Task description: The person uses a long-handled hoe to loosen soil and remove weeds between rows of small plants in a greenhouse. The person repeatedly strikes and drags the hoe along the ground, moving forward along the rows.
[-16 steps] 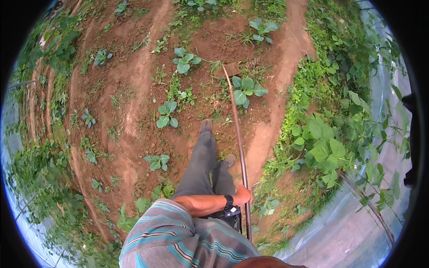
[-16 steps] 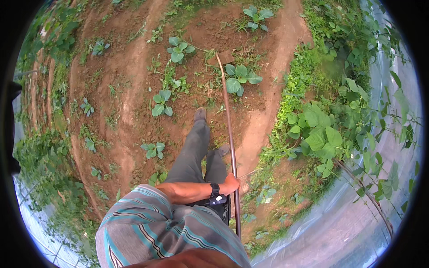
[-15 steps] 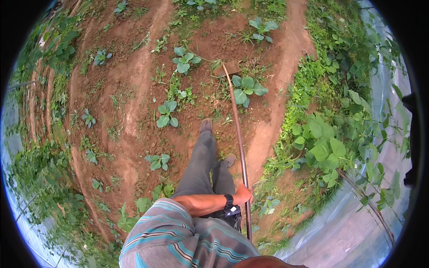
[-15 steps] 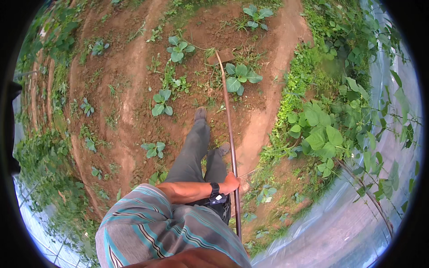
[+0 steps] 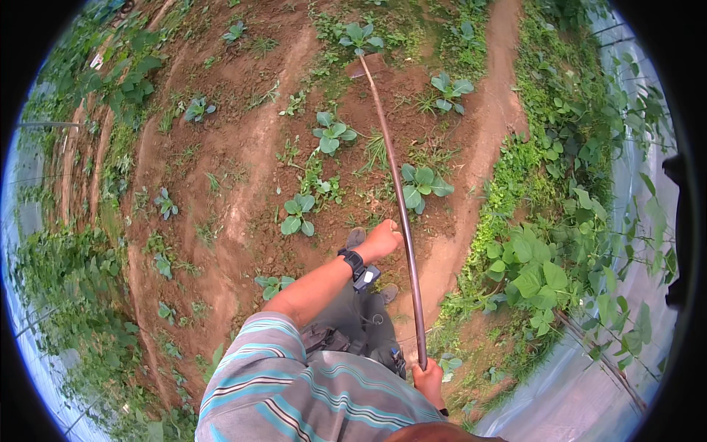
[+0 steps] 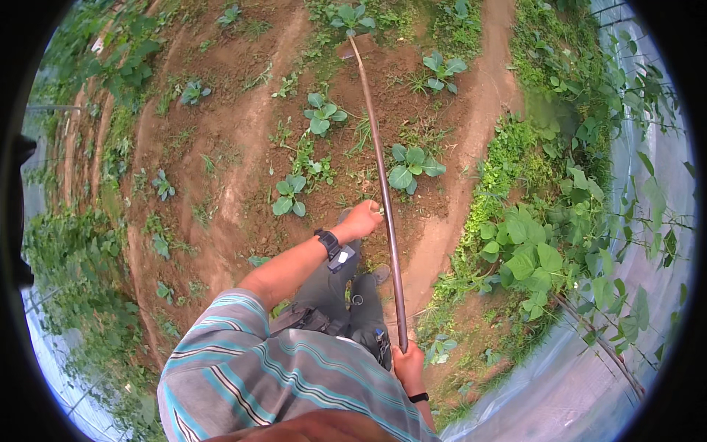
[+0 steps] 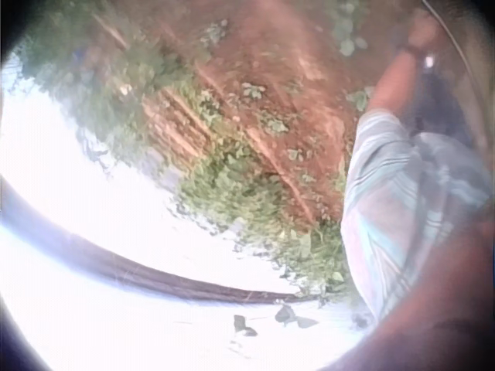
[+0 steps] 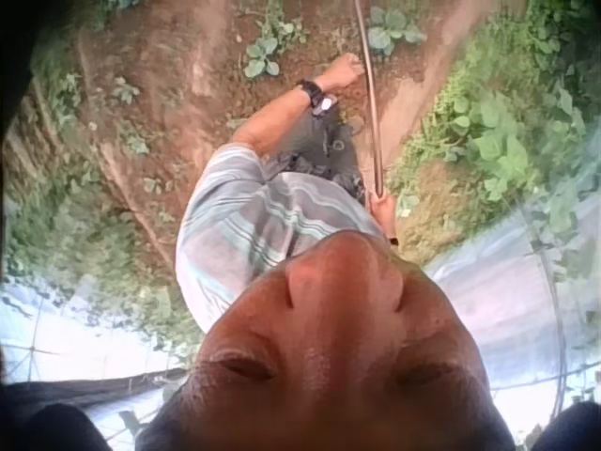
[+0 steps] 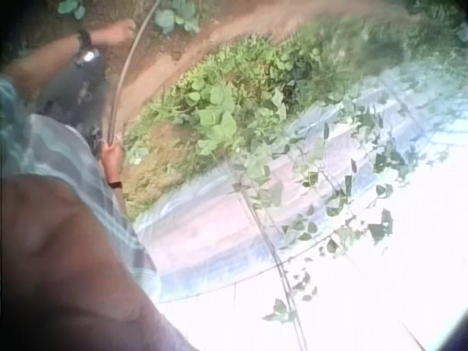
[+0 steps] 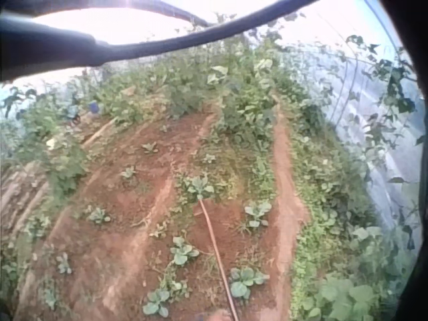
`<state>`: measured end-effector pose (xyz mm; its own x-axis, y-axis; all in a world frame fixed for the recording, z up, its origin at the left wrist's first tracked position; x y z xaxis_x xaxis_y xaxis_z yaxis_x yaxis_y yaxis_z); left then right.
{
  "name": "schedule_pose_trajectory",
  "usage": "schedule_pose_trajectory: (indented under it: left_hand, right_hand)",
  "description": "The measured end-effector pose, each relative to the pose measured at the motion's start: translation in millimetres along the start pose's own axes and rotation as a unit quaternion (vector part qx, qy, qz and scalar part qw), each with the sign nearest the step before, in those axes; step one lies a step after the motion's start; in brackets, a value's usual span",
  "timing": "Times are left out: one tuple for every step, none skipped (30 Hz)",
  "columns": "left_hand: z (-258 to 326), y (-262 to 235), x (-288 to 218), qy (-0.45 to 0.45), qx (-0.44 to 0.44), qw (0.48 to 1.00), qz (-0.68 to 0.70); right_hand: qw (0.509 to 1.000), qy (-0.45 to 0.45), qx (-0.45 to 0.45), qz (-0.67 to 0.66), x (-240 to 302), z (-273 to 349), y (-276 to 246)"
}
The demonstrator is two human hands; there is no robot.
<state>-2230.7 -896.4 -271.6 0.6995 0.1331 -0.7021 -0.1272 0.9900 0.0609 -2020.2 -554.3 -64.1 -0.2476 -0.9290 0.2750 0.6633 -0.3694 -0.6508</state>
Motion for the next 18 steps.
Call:
schedule_pose_trajectory:
  left_hand:
    - [8,-30,-6,0.039,-0.038,0.995,-0.078]
    - [15,-61,-10,0.047,-0.072,0.994,-0.074]
    - [24,-95,-14,0.063,-0.111,0.990,-0.067]
    - [33,-133,-16,0.056,-0.142,0.987,-0.049]
    - [43,-169,-17,0.027,-0.176,0.984,-0.025]
    - [58,-205,-16,-0.011,-0.206,0.977,0.054]
    - [75,-240,-14,-0.008,-0.246,0.964,0.101]
    - [95,-275,-9,0.003,-0.278,0.949,0.151]
    - [116,-308,-4,0.005,-0.301,0.933,0.195]
    - [138,-338,3,0.006,-0.339,0.916,0.216]
    - [159,-365,11,0.006,-0.367,0.883,0.292]
    - [181,-388,21,0.014,-0.389,0.864,0.321]
    - [201,-407,31,0.038,-0.417,0.833,0.362]
    - [220,-426,42,0.044,-0.420,0.805,0.416]
    - [241,-442,52,0.046,-0.427,0.802,0.415]
    - [258,-452,64,0.056,-0.438,0.779,0.444]
    - [275,-459,77,0.065,-0.458,0.755,0.465]
    - [291,-464,89,0.058,-0.487,0.748,0.447]
  right_hand:
    - [1.000,0.002,0.013,0.002,10,-13,-9]
    - [1.000,0.005,0.026,0.003,21,-26,-18]
    - [0.999,-0.001,0.032,0.007,32,-41,-28]
    - [1.000,-0.012,0.011,-0.023,44,-52,-37]
    - [0.998,-0.029,-0.016,-0.050,56,-61,-47]
    - [0.999,-0.036,-0.029,-0.028,67,-71,-61]
    - [0.998,-0.039,-0.039,-0.006,75,-76,-76]
    - [0.994,-0.038,-0.067,-0.084,83,-77,-90]
    - [0.981,-0.035,-0.093,-0.165,93,-80,-105]
    - [0.976,-0.022,-0.117,-0.182,102,-81,-123]
    - [0.969,0.007,-0.132,-0.209,111,-80,-139]
    - [0.963,-0.069,-0.227,-0.126,127,-80,-152]
    - [0.946,-0.106,-0.302,-0.055,145,-80,-163]
    - [0.924,-0.179,-0.335,-0.036,164,-78,-175]
    - [0.906,-0.224,-0.359,-0.025,184,-77,-187]
    - [0.851,-0.309,-0.424,0.019,207,-78,-200]
    - [0.840,-0.335,-0.426,-0.029,228,-79,-209]
    - [0.826,-0.360,-0.427,-0.076,248,-77,-215]
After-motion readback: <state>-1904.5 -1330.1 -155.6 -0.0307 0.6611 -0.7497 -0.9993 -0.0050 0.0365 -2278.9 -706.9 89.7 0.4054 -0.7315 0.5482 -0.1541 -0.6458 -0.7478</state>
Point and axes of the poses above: each hand's wrist, its own z-axis away from the middle knuckle, its own y-axis out of the palm, x = y × z, the point moved 1 cm from there along -z, towards the middle knuckle, and after that the axes turned 12 degrees about z, right-handed, at the moved point
